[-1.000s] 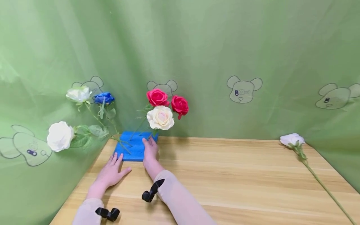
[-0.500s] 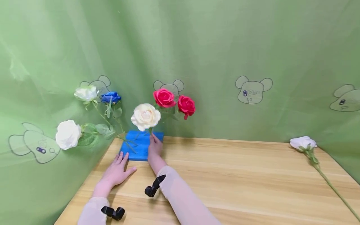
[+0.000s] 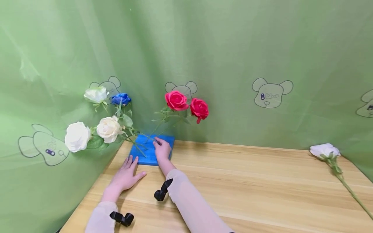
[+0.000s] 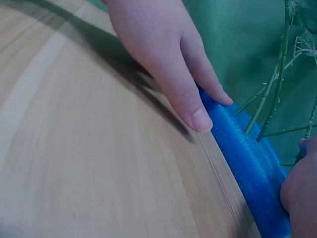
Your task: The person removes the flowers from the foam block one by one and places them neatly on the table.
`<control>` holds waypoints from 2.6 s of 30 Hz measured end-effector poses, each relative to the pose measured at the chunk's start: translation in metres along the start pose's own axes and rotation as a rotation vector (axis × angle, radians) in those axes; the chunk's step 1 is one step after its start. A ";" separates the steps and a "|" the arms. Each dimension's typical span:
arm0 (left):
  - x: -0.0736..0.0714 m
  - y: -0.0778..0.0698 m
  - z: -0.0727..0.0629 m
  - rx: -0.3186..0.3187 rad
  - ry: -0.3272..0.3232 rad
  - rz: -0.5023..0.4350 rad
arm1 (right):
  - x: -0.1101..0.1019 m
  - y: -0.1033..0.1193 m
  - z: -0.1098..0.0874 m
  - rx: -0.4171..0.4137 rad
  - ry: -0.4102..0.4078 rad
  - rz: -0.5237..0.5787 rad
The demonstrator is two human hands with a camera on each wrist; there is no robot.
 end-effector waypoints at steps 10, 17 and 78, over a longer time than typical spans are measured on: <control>0.002 -0.001 0.002 -0.003 0.003 0.005 | 0.001 0.005 -0.001 -0.098 0.026 -0.086; 0.006 0.001 0.005 -0.003 0.000 0.005 | 0.001 0.001 0.000 -0.113 -0.017 -0.107; -0.003 -0.006 -0.006 0.005 -0.004 0.008 | -0.029 -0.005 -0.037 -0.288 -0.066 0.288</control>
Point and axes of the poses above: each hand's wrist, its own z-axis towards the middle knuckle, its own x-axis out of the palm, y = z × x, the point moved 6 cm from there along z, towards the middle knuckle, and after that the axes turned 5 degrees about y, right-handed, at the moved point
